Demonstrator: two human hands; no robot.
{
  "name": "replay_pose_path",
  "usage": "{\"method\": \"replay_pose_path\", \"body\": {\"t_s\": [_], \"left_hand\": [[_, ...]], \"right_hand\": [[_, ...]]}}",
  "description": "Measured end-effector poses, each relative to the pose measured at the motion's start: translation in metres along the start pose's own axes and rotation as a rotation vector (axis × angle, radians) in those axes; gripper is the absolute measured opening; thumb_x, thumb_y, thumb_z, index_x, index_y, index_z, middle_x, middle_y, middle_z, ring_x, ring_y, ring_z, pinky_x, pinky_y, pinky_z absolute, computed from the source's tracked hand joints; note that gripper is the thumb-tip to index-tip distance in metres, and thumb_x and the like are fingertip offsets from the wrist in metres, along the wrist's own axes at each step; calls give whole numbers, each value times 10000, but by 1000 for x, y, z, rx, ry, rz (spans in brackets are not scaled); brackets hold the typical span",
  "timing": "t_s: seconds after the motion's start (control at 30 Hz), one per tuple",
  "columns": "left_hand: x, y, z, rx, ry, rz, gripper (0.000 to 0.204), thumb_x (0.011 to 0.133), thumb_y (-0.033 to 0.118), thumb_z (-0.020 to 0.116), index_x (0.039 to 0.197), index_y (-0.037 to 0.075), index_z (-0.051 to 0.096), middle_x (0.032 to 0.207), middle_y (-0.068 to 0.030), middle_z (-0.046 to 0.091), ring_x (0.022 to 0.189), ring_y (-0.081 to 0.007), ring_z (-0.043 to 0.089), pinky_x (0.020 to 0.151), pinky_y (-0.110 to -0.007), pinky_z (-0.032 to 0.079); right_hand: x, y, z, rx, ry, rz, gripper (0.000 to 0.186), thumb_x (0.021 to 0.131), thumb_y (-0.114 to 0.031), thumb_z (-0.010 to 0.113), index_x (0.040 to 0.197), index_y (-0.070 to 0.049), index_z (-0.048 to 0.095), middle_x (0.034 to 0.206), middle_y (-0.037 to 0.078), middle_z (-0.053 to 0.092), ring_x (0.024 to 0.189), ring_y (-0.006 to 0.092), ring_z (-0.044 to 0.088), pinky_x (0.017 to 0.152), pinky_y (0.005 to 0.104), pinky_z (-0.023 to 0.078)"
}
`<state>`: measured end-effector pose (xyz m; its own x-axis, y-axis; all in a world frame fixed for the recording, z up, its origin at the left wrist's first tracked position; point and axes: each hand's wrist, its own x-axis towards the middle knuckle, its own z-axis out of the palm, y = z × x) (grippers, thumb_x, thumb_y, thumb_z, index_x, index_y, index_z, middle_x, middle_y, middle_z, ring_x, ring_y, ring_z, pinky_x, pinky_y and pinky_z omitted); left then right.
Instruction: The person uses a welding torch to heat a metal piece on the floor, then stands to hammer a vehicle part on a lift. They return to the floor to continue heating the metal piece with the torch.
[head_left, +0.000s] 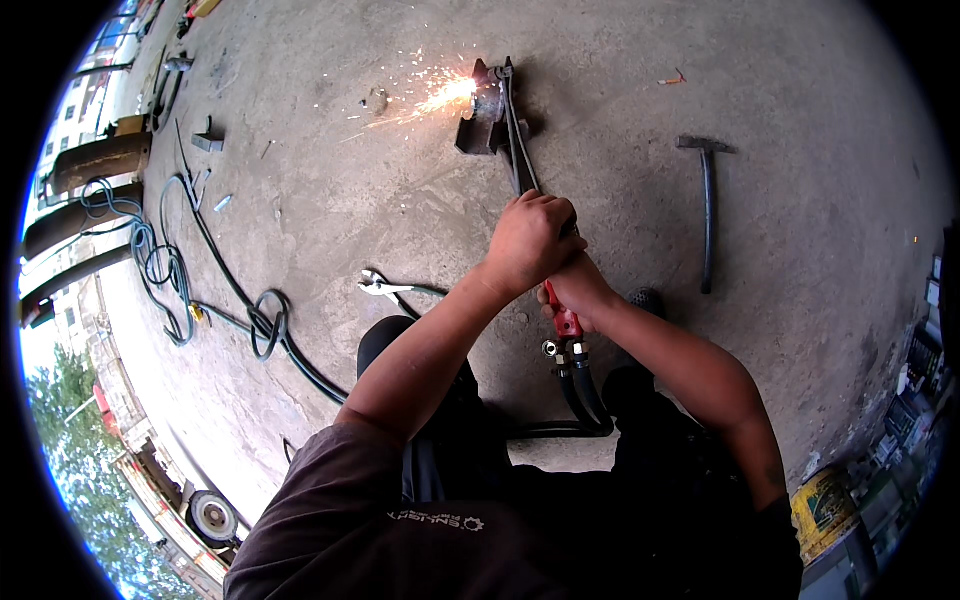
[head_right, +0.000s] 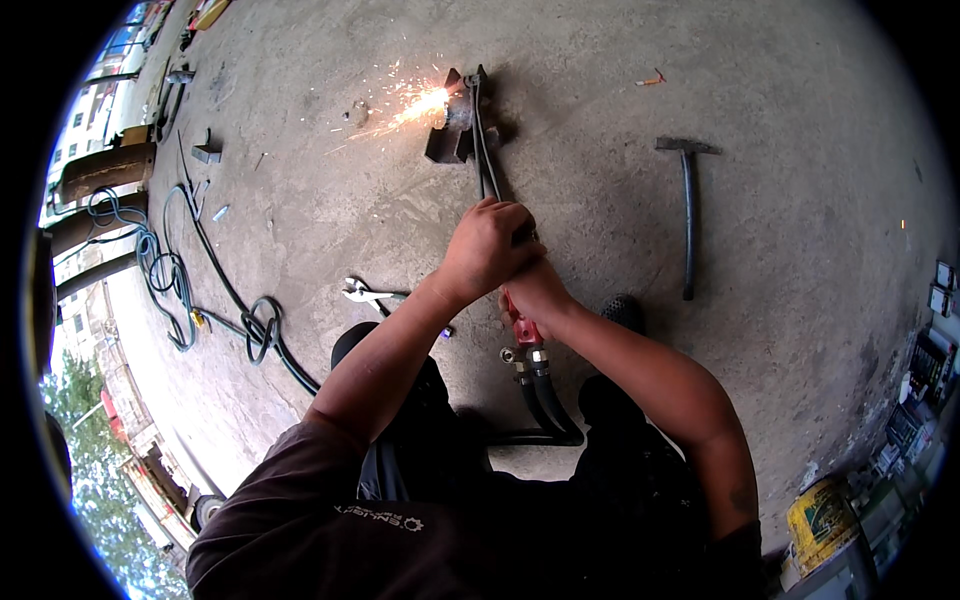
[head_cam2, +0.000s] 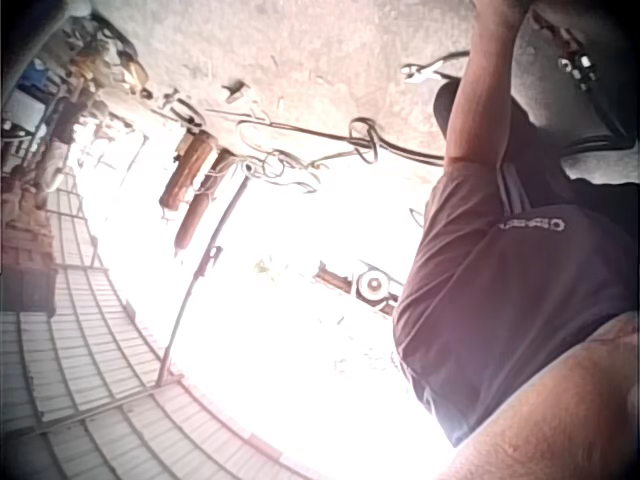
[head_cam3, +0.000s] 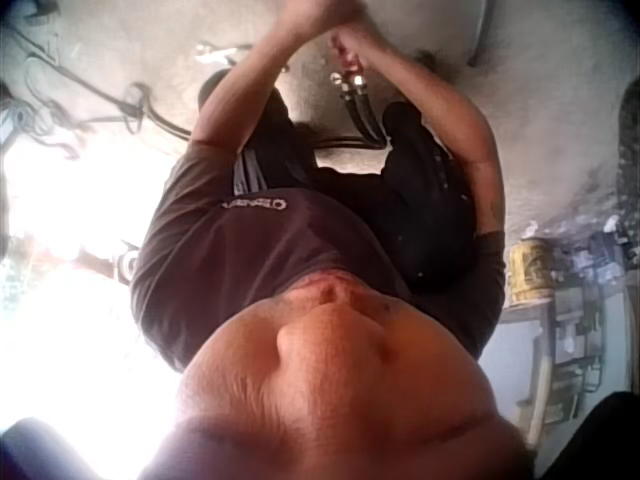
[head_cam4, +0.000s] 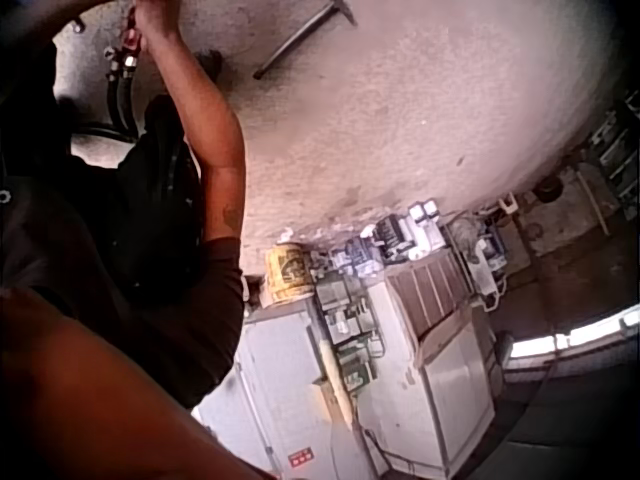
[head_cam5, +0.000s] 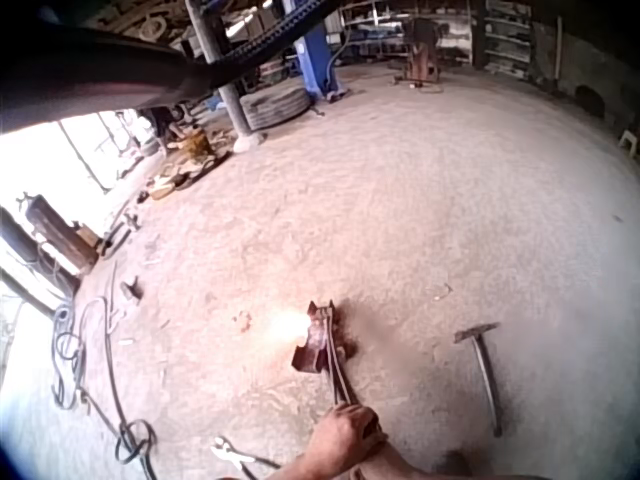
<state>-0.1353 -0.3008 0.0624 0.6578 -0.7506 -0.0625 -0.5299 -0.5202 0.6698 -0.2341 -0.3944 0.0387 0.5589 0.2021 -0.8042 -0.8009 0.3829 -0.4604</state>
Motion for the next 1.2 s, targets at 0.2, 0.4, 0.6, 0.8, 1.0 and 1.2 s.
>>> {"method": "replay_pose_path", "body": {"t_s": [0.2, 0.4, 0.6, 0.8, 1.0, 1.2], "left_hand": [[0, 1, -1, -3, -2, 8, 286, 689, 195, 808, 772, 20, 597, 826, -149, 644, 858, -372, 594, 827, -451, 490], [0, 2, -2, -6, -8, 9, 286, 690, 191, 807, 770, 18, 594, 822, -154, 638, 857, -376, 593, 824, -455, 489], [-2, 1, -1, -5, -9, 17, 285, 694, 193, 806, 772, 16, 596, 823, -155, 638, 860, -376, 598, 814, -457, 494], [-2, 2, -1, -8, -12, 13, 285, 696, 201, 807, 783, 15, 609, 827, -156, 644, 863, -377, 607, 808, -459, 499], [-2, 2, -1, 1, -6, 19, 290, 701, 206, 805, 778, 12, 605, 820, -160, 641, 856, -382, 608, 810, -465, 501], [-2, 2, -1, -5, -12, 10, 303, 699, 216, 806, 770, 10, 596, 814, -167, 635, 855, -389, 604, 814, -469, 498]], "right_hand": [[-1, 0, 1, 14, 11, 9, 138, 1005, -204, 485, 967, -75, 456, 630, 43, 519, 467, 145, 524, 425, 306, 451], [-3, 0, 2, 14, 19, 10, 135, 1006, -202, 490, 973, -76, 453, 630, 40, 513, 467, 145, 525, 422, 306, 449], [-5, -2, 2, 9, 19, 11, 130, 1002, -193, 493, 962, -77, 449, 632, 40, 514, 468, 143, 520, 426, 305, 449], [-2, 2, 0, 5, 0, 11, 128, 1003, -191, 492, 959, -79, 450, 639, 40, 522, 478, 140, 520, 430, 297, 446], [-2, 2, 1, 13, 5, 5, 133, 1008, -198, 491, 959, -81, 451, 635, 38, 521, 474, 140, 519, 427, 299, 444], [-1, 4, 1, 15, 14, 6, 140, 1011, -206, 490, 960, -83, 448, 627, 37, 518, 465, 141, 519, 422, 302, 442]]}}
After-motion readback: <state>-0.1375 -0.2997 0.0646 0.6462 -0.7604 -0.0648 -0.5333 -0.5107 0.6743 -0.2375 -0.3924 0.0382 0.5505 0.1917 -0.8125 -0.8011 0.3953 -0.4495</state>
